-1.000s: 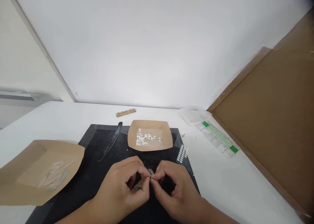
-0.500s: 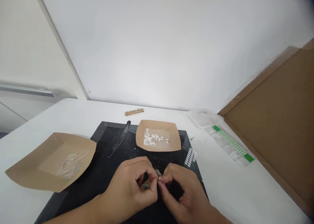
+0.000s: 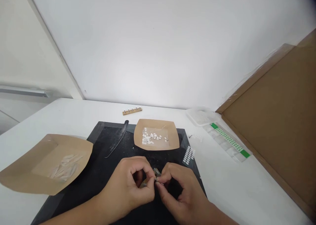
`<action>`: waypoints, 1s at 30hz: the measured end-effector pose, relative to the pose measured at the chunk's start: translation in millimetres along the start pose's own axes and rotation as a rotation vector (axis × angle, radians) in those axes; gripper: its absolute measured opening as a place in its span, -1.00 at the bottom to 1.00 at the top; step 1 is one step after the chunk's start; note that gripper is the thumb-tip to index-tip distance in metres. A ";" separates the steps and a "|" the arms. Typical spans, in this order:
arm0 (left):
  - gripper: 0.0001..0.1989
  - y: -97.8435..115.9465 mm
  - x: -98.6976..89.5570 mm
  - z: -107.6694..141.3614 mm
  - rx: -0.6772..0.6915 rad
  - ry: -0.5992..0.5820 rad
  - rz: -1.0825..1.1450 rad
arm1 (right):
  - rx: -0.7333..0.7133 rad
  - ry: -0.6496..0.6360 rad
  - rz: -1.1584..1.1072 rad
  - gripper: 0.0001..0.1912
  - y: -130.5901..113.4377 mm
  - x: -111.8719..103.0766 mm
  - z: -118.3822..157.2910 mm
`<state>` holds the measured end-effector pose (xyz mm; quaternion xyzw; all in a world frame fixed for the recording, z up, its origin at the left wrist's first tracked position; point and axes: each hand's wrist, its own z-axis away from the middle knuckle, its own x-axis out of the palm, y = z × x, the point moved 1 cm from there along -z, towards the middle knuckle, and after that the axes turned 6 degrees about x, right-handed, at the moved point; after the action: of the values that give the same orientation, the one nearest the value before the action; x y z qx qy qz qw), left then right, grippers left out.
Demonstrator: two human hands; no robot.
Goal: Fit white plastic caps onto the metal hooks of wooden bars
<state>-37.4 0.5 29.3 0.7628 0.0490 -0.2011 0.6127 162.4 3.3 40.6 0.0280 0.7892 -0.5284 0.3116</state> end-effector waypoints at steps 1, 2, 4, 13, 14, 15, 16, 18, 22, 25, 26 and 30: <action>-0.92 -0.5 0.1 -0.2 -0.032 -0.010 0.023 | 0.007 -0.002 -0.013 -0.90 -0.8 -0.4 -0.3; -0.93 -0.8 0.1 -0.4 -0.064 -0.020 0.046 | 0.015 -0.005 -0.025 -0.90 -1.3 -0.6 -0.5; -0.94 -0.6 0.0 -0.7 -0.126 -0.038 0.093 | 0.033 -0.013 -0.049 -0.90 -1.8 -0.8 -1.0; -0.86 0.4 -1.4 -1.8 -0.249 -0.108 0.296 | 0.113 -0.043 -0.164 -0.87 -3.6 -2.0 -1.8; -0.84 0.0 -1.9 -2.4 -0.249 -0.117 0.312 | 0.122 -0.047 -0.177 -0.87 -3.7 -2.4 -1.6; -0.82 -0.3 -2.4 -2.9 -0.251 -0.127 0.328 | 0.132 -0.052 -0.191 -0.87 -3.7 -2.7 -1.4; -0.81 -0.6 -3.0 -3.5 -0.251 -0.136 0.342 | 0.141 -0.057 -0.205 -0.87 -3.6 -2.8 -1.3; -0.79 -0.9 -4.1 -4.0 -0.248 -0.152 0.361 | 0.155 -0.065 -0.223 -0.86 -3.1 -2.8 -1.1; -0.78 -0.5 -5.7 -3.5 -0.226 -0.163 0.361 | 0.159 -0.060 -0.227 -0.85 -2.4 -2.9 -1.3; -0.81 0.0 -5.7 -3.2 -0.211 -0.144 0.323 | 0.122 -0.040 -0.197 -0.85 -2.2 -3.9 -1.7; -0.83 -0.2 -5.4 -3.2 -0.203 -0.138 0.308 | 0.106 -0.035 -0.179 -0.85 -2.0 -4.3 -1.8; -0.87 -2.8 -3.6 -2.6 -0.157 -0.123 0.281 | 0.019 -0.015 -0.105 -0.88 -0.6 -5.0 -2.3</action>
<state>-40.9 4.3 28.5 0.6982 -0.0803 -0.1553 0.6943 165.2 6.5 44.3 -0.0142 0.7821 -0.5519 0.2891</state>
